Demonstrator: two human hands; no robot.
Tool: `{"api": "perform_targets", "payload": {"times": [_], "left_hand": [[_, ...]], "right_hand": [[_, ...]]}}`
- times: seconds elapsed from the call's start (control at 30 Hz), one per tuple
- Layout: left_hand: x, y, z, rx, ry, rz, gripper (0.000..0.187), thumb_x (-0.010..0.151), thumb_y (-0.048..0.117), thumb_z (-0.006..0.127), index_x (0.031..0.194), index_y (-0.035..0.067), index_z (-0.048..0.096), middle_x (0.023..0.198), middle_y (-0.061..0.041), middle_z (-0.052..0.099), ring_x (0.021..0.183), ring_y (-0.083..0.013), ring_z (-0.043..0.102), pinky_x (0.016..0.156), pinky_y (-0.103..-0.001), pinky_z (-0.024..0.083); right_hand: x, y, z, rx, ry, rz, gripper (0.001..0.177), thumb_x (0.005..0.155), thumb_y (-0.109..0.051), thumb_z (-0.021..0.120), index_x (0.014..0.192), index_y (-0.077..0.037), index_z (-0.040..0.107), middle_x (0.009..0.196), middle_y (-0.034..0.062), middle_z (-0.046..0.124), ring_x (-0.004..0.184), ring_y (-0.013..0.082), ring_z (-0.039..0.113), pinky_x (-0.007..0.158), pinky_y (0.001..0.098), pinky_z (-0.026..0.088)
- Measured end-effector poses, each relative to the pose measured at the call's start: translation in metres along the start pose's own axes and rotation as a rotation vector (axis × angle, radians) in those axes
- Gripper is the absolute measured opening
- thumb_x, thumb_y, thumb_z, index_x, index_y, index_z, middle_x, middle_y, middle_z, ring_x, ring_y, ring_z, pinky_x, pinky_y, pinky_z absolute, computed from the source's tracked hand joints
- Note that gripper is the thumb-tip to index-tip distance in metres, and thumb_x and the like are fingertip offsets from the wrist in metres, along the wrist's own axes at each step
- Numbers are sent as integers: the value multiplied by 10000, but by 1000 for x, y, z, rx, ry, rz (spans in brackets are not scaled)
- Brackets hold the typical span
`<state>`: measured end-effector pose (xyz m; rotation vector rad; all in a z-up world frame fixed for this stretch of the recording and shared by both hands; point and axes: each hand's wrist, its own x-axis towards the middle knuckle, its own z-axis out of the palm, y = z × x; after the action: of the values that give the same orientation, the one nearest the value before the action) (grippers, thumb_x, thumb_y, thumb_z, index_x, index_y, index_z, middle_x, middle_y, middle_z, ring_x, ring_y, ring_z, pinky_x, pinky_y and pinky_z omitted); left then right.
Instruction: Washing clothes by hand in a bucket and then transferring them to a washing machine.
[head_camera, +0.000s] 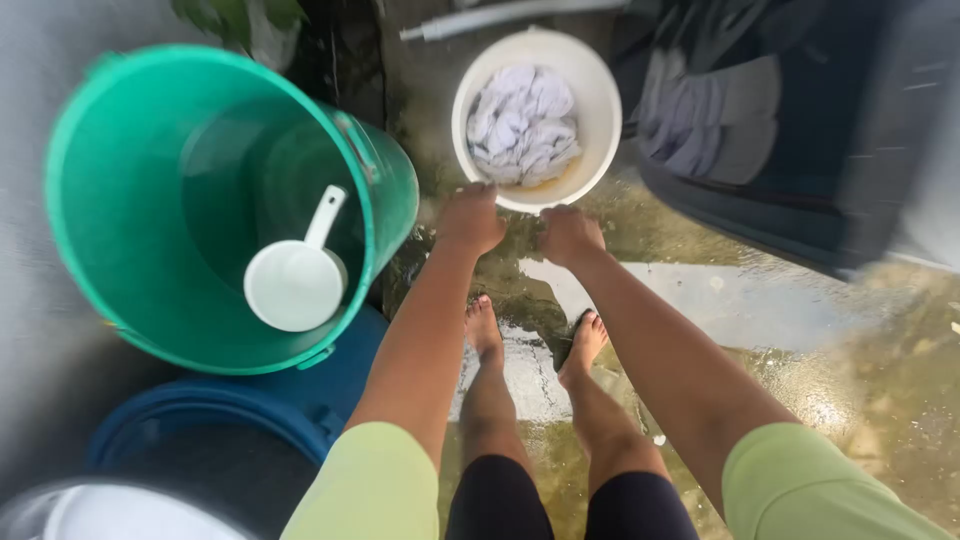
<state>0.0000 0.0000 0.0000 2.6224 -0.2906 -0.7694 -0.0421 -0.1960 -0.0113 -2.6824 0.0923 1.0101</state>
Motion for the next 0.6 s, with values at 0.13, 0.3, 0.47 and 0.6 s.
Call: {"api": "perform_targets", "payload": {"times": [0.13,0.3,0.47,0.6], "left_hand": [[65,-41,110,254,28,73,549,871,192,652,1408,157,540,1464,-40,519,1446,-279,392,1180,-578,243],[95,-43,157,355,159,155,320,916,167,561,1218,168,669,1307,-72,603,1351,-315,471,1182,-577,139],[101,-59,187,421,123,320,201,1012,108,552,1045,114,750,1104,-69,705,1118,-249,647,1143,-474,326],[59,-54,223,410,161,358,173,877,114,619,970,85,762,976,-65,706,979,-244,671,985,-468,417]], "right_hand": [[72,32,69,-334,152,-191,693,776,-349,756,1388,-124,522,1438,98,504,1410,322,453,1092,543,313],[105,17,78,-422,4,-144,456,925,-329,676,1341,-192,549,1332,93,547,1296,296,511,1170,518,315],[111,22,106,-592,24,-229,283,992,-215,573,1269,-175,613,1213,90,578,1114,304,599,859,471,542],[70,37,132,-559,46,-362,240,995,-225,530,1173,-202,689,1123,81,621,1029,298,637,792,468,566]]}}
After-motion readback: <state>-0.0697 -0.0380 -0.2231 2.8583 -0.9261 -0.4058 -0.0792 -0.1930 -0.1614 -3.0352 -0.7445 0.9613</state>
